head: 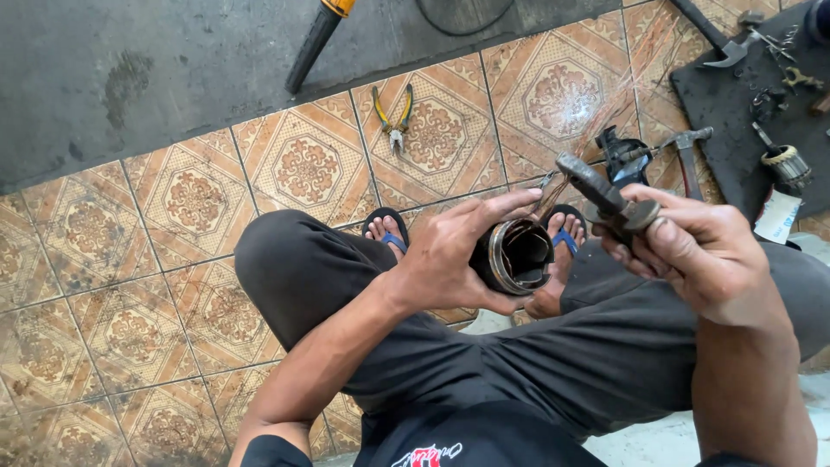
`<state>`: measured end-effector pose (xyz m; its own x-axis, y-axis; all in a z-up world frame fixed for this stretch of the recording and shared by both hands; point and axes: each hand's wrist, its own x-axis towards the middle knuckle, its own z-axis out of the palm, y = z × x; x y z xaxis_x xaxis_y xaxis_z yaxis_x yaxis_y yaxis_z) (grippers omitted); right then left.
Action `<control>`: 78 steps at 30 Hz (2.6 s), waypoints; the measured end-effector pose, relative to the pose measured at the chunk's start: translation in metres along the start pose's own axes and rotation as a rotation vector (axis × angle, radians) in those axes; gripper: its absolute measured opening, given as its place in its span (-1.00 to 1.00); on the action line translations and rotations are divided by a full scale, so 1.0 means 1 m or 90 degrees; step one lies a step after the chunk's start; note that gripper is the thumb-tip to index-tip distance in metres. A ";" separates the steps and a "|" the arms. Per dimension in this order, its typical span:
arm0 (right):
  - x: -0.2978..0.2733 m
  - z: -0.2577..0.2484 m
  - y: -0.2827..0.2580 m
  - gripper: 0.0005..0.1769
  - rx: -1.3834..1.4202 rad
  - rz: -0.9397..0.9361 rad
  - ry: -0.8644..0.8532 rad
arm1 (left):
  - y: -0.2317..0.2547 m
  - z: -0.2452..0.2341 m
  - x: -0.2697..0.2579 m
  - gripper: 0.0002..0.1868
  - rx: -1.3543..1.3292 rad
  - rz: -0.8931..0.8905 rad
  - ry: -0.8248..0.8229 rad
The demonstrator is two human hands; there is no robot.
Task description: Using pliers to remove copper windings and debris from a motor stator housing while sitting on the floor.
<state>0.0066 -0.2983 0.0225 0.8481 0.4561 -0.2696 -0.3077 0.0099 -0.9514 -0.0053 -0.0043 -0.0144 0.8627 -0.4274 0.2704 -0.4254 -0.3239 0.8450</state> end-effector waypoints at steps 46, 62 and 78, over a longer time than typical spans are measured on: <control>-0.011 0.016 0.015 -0.58 0.042 -0.297 -0.052 | -0.041 -0.010 0.028 -0.43 0.209 0.048 0.235; 0.011 0.025 0.035 -0.61 0.379 0.001 0.093 | -0.044 -0.032 0.025 -0.60 -0.187 -0.368 0.457; 0.021 0.034 0.061 -0.54 0.432 0.182 -0.076 | -0.077 -0.006 0.033 -0.35 -0.736 -0.601 0.563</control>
<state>-0.0089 -0.2581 -0.0366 0.6544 0.6165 -0.4379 -0.7408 0.4064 -0.5349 0.0574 0.0120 -0.0679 0.7234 0.2197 -0.6545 0.3310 0.7216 0.6081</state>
